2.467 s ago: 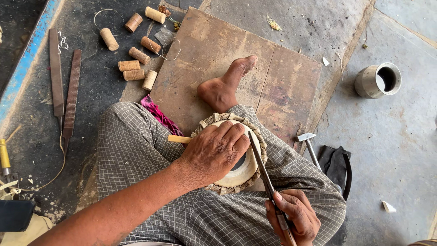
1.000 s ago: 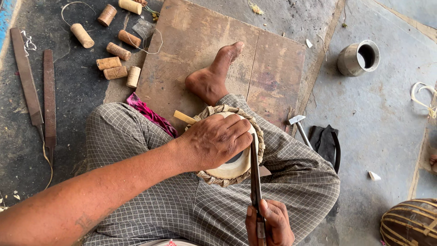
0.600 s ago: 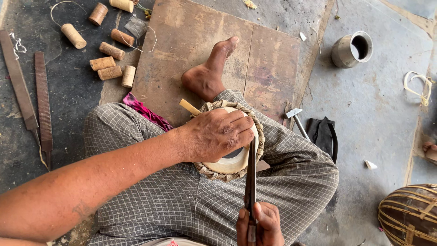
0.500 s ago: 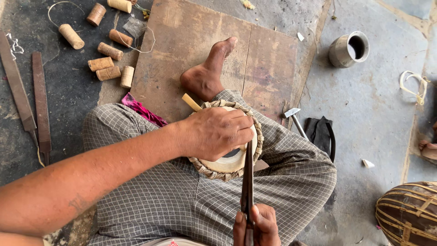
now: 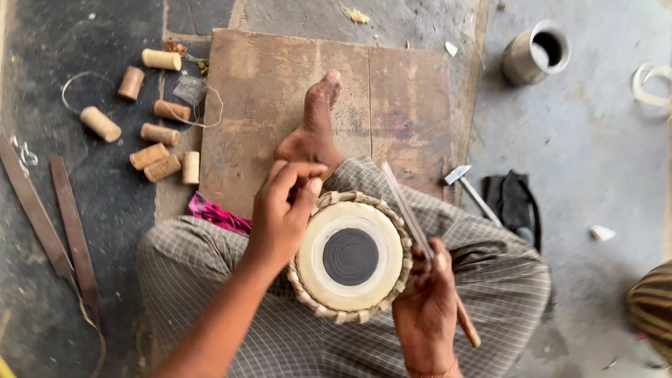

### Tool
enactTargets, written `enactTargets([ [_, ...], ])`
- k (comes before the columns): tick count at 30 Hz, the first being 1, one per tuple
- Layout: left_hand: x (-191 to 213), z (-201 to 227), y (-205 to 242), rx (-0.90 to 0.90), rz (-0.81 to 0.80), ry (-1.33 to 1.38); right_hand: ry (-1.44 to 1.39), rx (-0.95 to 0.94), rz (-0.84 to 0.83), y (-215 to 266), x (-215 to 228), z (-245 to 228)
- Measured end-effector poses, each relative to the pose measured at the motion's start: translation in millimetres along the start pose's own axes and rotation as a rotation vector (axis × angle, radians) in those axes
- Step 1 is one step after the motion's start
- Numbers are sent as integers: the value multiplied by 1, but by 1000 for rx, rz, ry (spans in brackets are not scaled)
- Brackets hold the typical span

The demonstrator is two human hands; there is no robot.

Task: The person constructs a drum by hand, using a sharp blade to trim leather and wooden sticks to adjust the tension of the drum head while sitting on the floor.

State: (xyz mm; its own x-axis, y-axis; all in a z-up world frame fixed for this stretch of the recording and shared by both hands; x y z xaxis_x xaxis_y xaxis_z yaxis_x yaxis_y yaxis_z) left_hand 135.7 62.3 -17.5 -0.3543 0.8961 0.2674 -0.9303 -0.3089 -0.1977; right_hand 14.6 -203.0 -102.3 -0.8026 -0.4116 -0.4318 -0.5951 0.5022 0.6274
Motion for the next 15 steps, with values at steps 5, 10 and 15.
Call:
enactTargets([
  [5, 19, -4, 39, 39, 170, -22, 195, 128, -25, -19, -33, -18],
  [10, 27, -15, 72, 187, 264, 68, 228, 112, -90, -18, -54, -17],
  [15, 28, -22, 87, 201, 287, 54, 306, 165, -16, -15, -50, -21],
])
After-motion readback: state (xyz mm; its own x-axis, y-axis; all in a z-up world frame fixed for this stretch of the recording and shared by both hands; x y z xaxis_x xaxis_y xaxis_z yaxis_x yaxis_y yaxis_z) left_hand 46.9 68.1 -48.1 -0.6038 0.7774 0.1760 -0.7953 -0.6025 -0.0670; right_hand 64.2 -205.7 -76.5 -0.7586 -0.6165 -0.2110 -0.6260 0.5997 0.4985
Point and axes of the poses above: each hand's wrist, its own y-axis away from the middle knuckle, its own x-axis out of the back of the hand, z = x × y, the point moved 8 cm from there along -y, towards the middle knuckle, and after that the axes turned 15 degrees about z, right-handed, at the moved point
